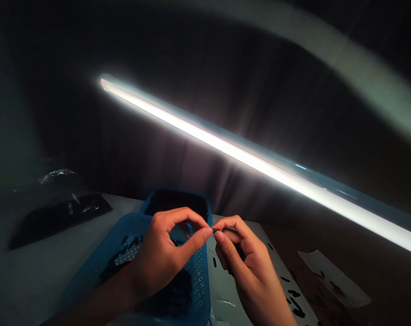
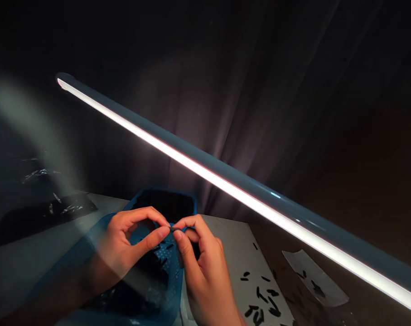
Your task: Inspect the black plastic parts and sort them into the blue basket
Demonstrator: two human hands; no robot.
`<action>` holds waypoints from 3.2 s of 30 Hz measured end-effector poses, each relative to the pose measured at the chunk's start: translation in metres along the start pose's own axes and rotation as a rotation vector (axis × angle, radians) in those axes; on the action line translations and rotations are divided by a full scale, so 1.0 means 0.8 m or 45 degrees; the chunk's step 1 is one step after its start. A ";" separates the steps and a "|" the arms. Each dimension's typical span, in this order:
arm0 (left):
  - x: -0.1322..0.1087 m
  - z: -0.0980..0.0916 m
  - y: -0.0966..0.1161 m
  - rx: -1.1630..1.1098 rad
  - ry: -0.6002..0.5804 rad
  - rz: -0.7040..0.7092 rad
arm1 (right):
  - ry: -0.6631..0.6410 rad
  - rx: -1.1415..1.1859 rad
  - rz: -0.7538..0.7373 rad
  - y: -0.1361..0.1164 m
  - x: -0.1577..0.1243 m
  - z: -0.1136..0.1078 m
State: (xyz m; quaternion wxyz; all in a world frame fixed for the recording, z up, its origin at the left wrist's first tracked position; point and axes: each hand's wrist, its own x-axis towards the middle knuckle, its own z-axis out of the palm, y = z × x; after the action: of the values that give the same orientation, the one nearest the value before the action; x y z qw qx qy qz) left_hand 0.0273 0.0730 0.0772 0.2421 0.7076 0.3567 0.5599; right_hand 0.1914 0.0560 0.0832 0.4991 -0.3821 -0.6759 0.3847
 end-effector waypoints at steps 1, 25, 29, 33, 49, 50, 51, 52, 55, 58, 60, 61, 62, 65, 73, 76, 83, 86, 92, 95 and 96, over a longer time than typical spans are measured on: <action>0.000 0.000 -0.001 -0.007 0.001 -0.010 | 0.003 0.000 0.005 0.000 0.000 0.000; 0.000 0.007 -0.018 -1.221 -0.299 -0.806 | -0.025 0.462 0.277 0.017 0.011 -0.001; 0.001 0.012 -0.032 -1.757 -0.272 -1.172 | 0.001 0.506 0.317 0.022 0.015 -0.001; 0.002 0.018 -0.038 -1.489 -0.117 -1.120 | -0.064 0.510 0.368 0.022 0.018 -0.006; 0.005 0.007 -0.015 -0.219 0.037 -0.258 | -0.013 0.293 0.218 0.004 0.010 -0.011; 0.006 0.006 -0.013 -0.223 0.061 -0.244 | 0.011 0.245 0.187 0.003 0.009 -0.010; 0.006 0.005 -0.012 -0.226 0.073 -0.237 | 0.034 0.198 0.152 0.003 0.009 -0.010; 0.006 0.004 -0.011 -0.225 0.074 -0.235 | 0.058 0.151 0.117 0.002 0.008 -0.010; 0.006 0.003 -0.011 -0.211 0.045 -0.244 | 0.131 0.014 0.016 0.003 0.007 -0.009; 0.005 0.003 -0.012 -0.194 0.070 -0.208 | 0.174 -0.071 -0.066 0.004 0.005 -0.008; 0.004 0.003 -0.013 -0.162 0.112 -0.137 | 0.186 -0.077 -0.088 0.005 0.005 -0.007; 0.004 0.004 -0.013 -0.143 0.128 -0.098 | 0.192 -0.070 -0.081 0.006 0.005 -0.007; 0.004 0.004 -0.012 -0.127 0.140 -0.066 | 0.194 -0.059 -0.067 0.006 0.005 -0.007; 0.004 0.003 -0.010 -0.113 0.151 -0.024 | 0.180 0.012 0.009 0.003 0.004 -0.006; 0.003 0.002 -0.009 -0.146 0.098 -0.022 | 0.149 0.196 0.123 -0.007 0.002 -0.001; 0.003 0.001 -0.010 -0.140 0.088 -0.018 | 0.115 0.259 0.144 -0.005 0.003 -0.001; -0.001 0.001 -0.007 -0.117 0.063 -0.040 | 0.049 0.327 0.148 -0.001 0.002 -0.002; 0.000 0.002 -0.008 -0.103 0.060 -0.042 | 0.062 0.323 0.156 -0.001 0.002 -0.001; 0.012 -0.010 -0.013 0.049 0.249 -0.182 | 0.063 0.290 0.245 0.006 0.008 -0.006; 0.011 -0.013 -0.011 0.051 0.188 -0.144 | 0.077 0.398 0.324 0.007 0.010 -0.003; 0.008 -0.011 -0.008 0.059 0.127 -0.093 | 0.094 0.429 0.342 0.007 0.009 -0.001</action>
State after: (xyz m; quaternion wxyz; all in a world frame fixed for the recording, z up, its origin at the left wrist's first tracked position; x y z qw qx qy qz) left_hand 0.0179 0.0819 0.0786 0.2278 0.6708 0.4069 0.5766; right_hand 0.1912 0.0650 0.0812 0.5244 -0.3938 -0.5264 0.5411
